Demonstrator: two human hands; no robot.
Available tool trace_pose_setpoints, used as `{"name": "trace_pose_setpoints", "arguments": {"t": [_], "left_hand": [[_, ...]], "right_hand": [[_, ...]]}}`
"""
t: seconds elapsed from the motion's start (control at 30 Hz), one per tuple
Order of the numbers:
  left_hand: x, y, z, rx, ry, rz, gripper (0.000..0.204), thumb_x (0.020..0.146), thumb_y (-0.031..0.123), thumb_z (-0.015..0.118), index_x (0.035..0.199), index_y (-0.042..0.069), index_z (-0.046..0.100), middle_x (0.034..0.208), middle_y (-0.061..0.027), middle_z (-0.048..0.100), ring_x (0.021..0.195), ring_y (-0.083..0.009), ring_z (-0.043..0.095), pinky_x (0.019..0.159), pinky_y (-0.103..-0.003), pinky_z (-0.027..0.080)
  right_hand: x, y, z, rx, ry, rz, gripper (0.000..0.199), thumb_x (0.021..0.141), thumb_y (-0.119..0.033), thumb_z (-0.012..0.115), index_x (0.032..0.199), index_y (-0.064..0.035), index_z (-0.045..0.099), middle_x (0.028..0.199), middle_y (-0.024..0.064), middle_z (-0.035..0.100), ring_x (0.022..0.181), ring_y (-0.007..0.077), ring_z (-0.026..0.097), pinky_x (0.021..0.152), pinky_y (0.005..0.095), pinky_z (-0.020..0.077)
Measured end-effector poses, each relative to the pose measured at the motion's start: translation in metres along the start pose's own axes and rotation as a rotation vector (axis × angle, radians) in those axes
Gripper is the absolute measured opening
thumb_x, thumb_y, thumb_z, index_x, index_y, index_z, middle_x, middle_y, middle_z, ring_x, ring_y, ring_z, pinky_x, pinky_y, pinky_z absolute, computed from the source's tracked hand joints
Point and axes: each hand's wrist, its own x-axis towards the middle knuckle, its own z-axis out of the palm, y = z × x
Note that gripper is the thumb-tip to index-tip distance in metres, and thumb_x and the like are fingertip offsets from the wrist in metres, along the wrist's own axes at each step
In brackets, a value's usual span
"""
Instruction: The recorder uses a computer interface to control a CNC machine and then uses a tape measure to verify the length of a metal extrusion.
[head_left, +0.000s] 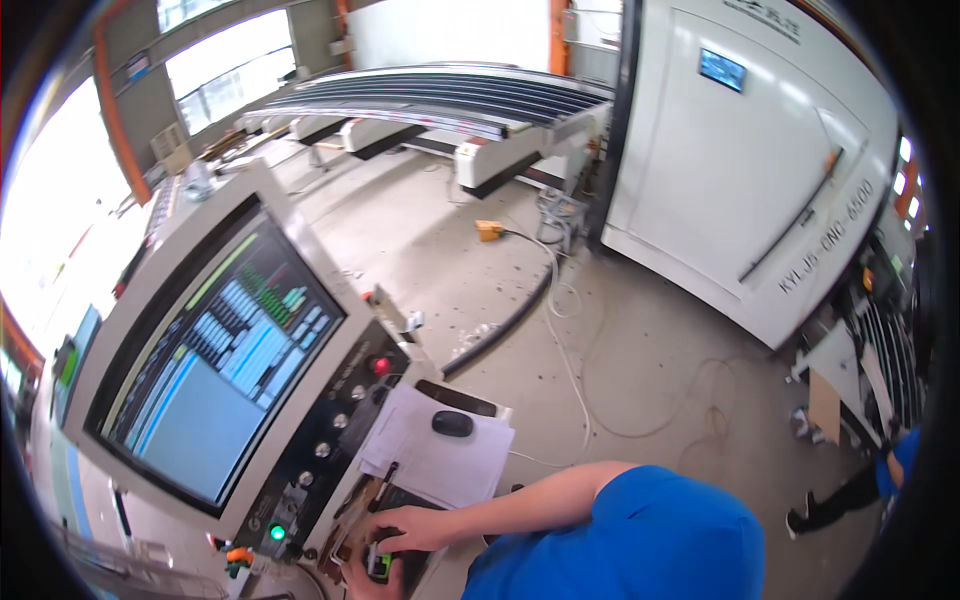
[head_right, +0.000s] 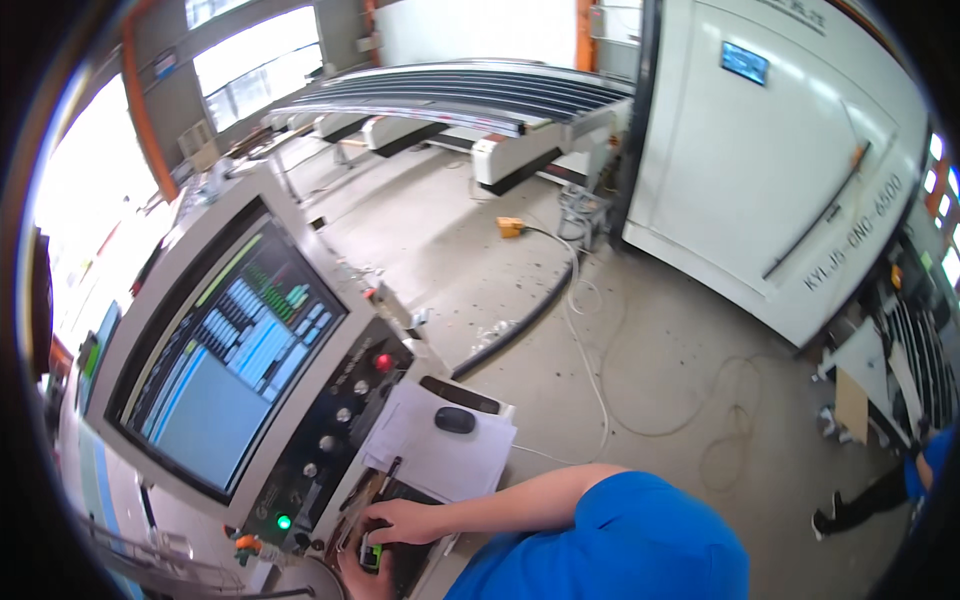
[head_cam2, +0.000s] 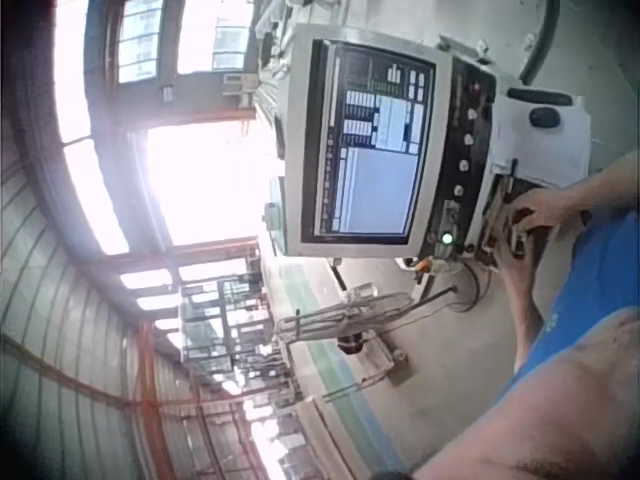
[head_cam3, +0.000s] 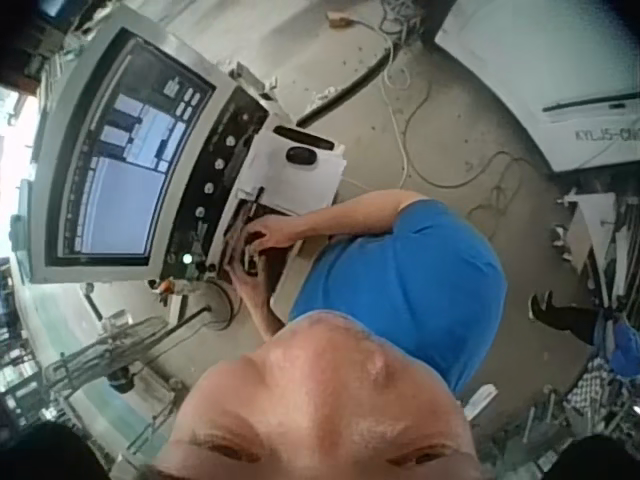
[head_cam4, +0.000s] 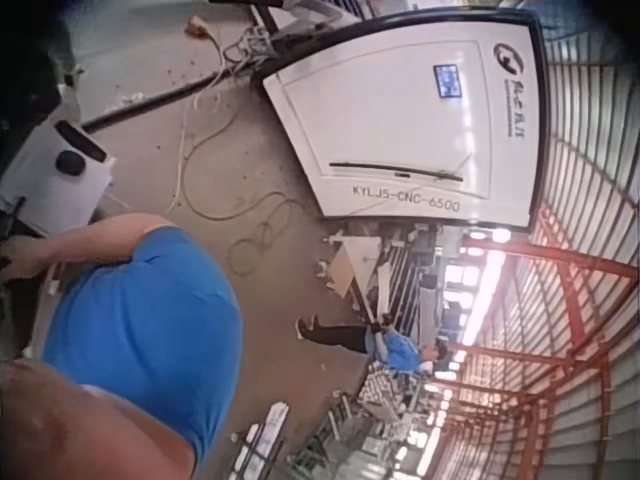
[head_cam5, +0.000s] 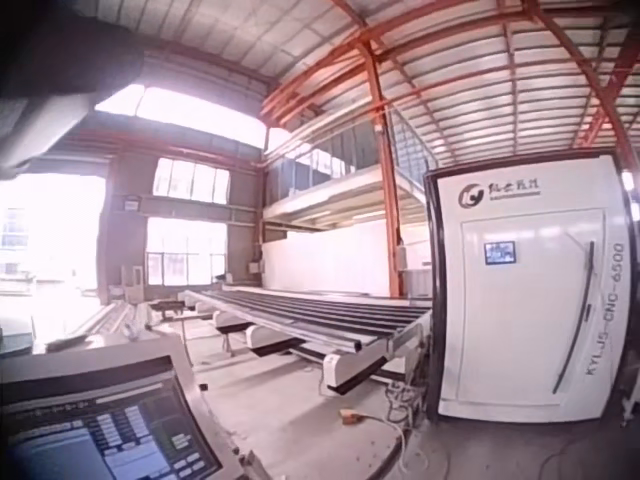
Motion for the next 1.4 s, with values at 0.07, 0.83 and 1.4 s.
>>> {"name": "trace_pose_setpoints", "arguments": {"t": [0.07,0.83,1.4], "left_hand": [[0.014,0.021,0.011,-0.096,-0.137,0.071,0.066,0.092,0.046,0.072,0.137,0.000,0.057,0.136,-0.0301,0.056,0.125,-0.0476,0.053,0.103,-0.052,0.045],[0.132,0.322,0.308,-0.300,-0.670,0.005,0.072,0.094,0.064,0.056,0.108,-0.006,0.063,0.102,-0.0293,0.063,0.100,-0.0462,0.063,0.089,-0.049,0.051],[0.194,0.303,0.335,-0.554,-0.402,-0.124,0.043,0.099,0.038,0.058,0.116,-0.002,0.056,0.113,-0.0278,0.060,0.106,-0.0458,0.062,0.091,-0.052,0.050]], "right_hand": [[-0.027,-0.010,-0.029,-0.006,0.001,0.097,0.033,0.094,-0.026,0.066,0.118,-0.0033,0.061,0.111,0.0135,0.068,0.105,0.0258,0.064,0.093,0.0379,0.0499],[-0.224,0.056,-0.414,0.471,0.152,0.682,0.024,0.086,0.002,0.070,0.099,0.0039,0.049,0.095,0.0168,0.070,0.078,0.0186,0.068,0.067,0.0291,0.0550],[-0.099,0.003,-0.504,0.004,-0.051,0.520,0.017,0.092,-0.001,0.067,0.094,-0.0038,0.051,0.083,0.0097,0.064,0.070,0.0182,0.066,0.063,0.0291,0.0516]]}}
